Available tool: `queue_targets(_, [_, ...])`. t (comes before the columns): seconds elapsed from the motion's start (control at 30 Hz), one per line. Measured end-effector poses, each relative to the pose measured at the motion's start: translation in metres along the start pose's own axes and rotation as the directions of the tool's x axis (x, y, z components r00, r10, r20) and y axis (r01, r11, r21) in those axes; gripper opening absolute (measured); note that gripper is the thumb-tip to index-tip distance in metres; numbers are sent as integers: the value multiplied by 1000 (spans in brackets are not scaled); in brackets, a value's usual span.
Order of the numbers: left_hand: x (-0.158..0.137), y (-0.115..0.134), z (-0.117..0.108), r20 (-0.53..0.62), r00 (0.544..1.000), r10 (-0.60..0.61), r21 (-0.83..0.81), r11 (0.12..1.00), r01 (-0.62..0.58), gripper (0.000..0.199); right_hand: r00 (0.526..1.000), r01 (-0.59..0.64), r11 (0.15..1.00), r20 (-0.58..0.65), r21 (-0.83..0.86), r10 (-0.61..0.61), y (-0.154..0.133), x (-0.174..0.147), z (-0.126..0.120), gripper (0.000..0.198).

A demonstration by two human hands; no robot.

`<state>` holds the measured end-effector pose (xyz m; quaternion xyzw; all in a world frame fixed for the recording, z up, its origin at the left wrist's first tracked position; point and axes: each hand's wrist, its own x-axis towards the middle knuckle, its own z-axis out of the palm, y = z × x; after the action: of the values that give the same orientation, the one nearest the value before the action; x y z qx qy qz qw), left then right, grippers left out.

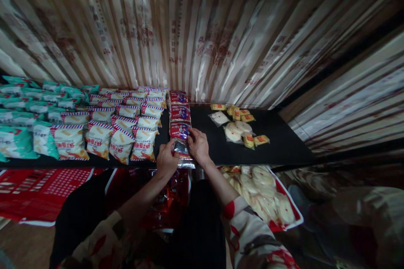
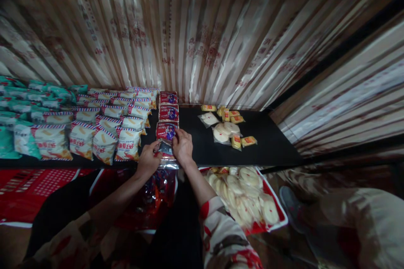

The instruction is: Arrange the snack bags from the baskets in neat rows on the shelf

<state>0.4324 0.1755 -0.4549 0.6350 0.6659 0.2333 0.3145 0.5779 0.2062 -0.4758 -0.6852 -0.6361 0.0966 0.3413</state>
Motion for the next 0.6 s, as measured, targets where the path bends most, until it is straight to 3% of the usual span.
queue_targets(0.43, [-8, 6, -4, 23, 1000, -7, 48, 999, 6, 47, 1000, 3, 999, -21, -33, -4, -3, -9, 0, 36])
queue_targets(0.6, [-8, 7, -3, 38, 999, -10, 82, 997, 7, 49, 994, 102, 992, -27, -77, -104, -11, -6, 0, 35])
